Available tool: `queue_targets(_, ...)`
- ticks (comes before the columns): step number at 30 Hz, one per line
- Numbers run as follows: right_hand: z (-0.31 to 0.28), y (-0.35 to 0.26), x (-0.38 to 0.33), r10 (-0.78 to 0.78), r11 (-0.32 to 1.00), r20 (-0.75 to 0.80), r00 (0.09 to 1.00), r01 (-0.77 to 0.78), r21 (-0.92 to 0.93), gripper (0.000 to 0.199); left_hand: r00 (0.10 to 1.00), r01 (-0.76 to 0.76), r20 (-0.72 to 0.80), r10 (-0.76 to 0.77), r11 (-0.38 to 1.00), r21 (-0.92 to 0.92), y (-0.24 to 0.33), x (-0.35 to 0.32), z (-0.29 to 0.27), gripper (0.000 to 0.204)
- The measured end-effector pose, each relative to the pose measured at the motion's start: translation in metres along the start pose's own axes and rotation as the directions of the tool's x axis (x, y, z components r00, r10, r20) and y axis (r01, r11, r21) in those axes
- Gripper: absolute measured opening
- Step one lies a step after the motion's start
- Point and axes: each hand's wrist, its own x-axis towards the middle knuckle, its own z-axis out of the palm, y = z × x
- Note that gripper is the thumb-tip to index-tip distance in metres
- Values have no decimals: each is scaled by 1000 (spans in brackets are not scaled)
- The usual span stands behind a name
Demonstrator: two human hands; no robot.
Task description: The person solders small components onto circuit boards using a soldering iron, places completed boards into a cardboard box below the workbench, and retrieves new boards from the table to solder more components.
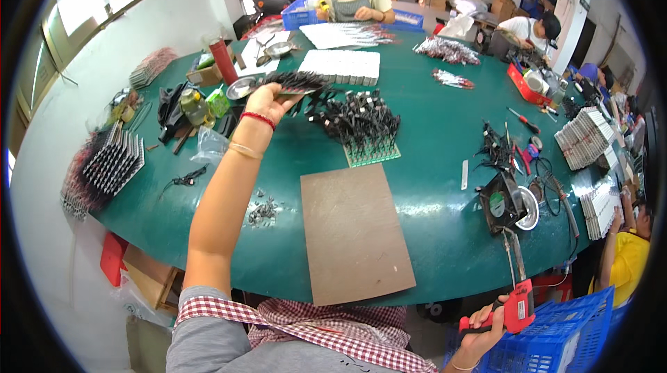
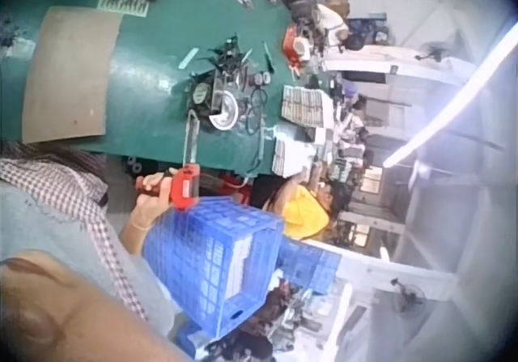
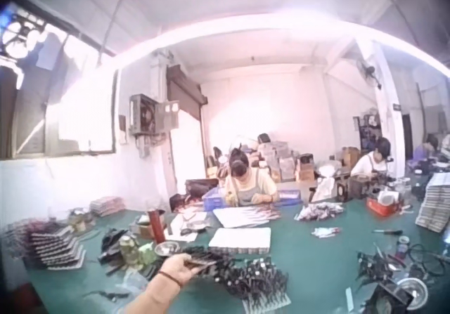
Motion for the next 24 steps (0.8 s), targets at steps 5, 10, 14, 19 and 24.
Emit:
queue_targets(5, 13, -3, 8, 12, 996, 120, 993, -22, 85, 26, 964, 40, 254, -81, 986, 164, 4, -108, 19, 19)
queue_targets(10, 37, -13, 6, -59, 993, 216, 975, 35, 116, 27, 863, 223, 416, -287, 955, 197, -21, -162, 14, 20)
queue_targets(14, 51, -26, -7, -84, 995, 201, 976, 70, 73, 30, 796, 339, 447, -408, 912, 230, -55, -203, -9, 26)
queue_targets(19, 57, -26, -15, -62, 997, 250, 966, 49, 58, 31, 708, 520, 436, -556, 827, 211, -79, -241, -72, 45)
queue_targets(24, 81, -11, -13, 62, 988, 368, 928, -109, 109, 32, 673, 551, 431, -601, 796, 250, -96, -253, -125, 42)
